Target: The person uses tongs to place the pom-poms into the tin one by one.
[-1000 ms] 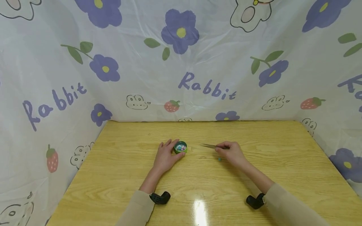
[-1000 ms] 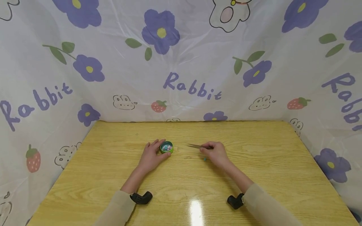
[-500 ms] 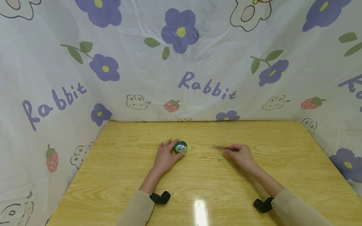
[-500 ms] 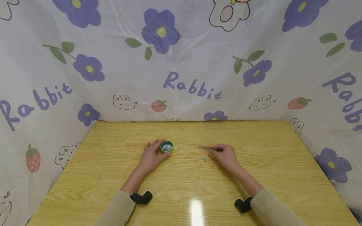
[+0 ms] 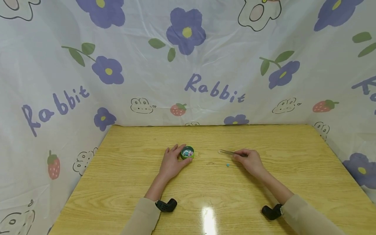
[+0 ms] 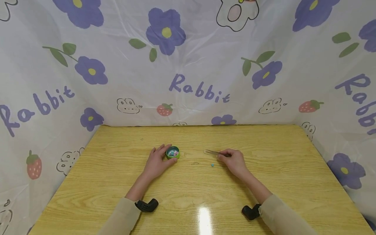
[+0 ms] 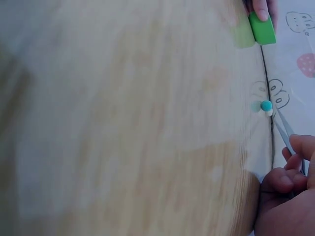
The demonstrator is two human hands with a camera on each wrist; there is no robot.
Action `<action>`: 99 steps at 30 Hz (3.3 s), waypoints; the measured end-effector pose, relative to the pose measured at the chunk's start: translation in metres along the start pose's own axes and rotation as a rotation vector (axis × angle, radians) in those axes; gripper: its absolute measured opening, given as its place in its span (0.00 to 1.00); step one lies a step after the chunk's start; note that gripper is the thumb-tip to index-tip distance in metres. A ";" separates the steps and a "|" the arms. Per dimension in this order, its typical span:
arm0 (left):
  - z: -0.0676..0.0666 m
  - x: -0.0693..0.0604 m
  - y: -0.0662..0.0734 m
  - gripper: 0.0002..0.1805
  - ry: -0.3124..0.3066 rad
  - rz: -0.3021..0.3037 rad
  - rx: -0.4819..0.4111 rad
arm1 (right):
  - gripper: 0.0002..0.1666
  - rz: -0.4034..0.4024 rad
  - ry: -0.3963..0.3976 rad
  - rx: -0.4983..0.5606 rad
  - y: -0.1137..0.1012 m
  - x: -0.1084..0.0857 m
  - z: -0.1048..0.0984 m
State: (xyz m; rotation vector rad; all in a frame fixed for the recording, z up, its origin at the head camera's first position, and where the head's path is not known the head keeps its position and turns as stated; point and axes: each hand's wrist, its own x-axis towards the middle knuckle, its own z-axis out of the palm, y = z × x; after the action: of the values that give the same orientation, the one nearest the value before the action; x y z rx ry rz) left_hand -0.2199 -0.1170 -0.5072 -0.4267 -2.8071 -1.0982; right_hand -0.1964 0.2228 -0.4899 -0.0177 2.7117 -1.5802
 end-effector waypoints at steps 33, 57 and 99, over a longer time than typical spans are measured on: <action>0.000 -0.001 0.001 0.39 0.001 0.005 0.004 | 0.11 -0.020 0.039 -0.038 0.003 -0.003 0.005; 0.001 -0.001 -0.002 0.39 0.003 0.000 0.000 | 0.12 -0.053 0.048 -0.042 -0.008 0.002 0.007; 0.004 -0.003 0.001 0.39 0.011 0.000 0.005 | 0.06 -0.192 -0.051 0.002 -0.060 0.027 0.042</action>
State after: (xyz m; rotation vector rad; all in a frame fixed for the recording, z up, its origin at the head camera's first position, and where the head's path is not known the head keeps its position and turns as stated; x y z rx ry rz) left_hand -0.2168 -0.1142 -0.5094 -0.4187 -2.7999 -1.0900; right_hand -0.2225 0.1564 -0.4588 -0.3239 2.7406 -1.6020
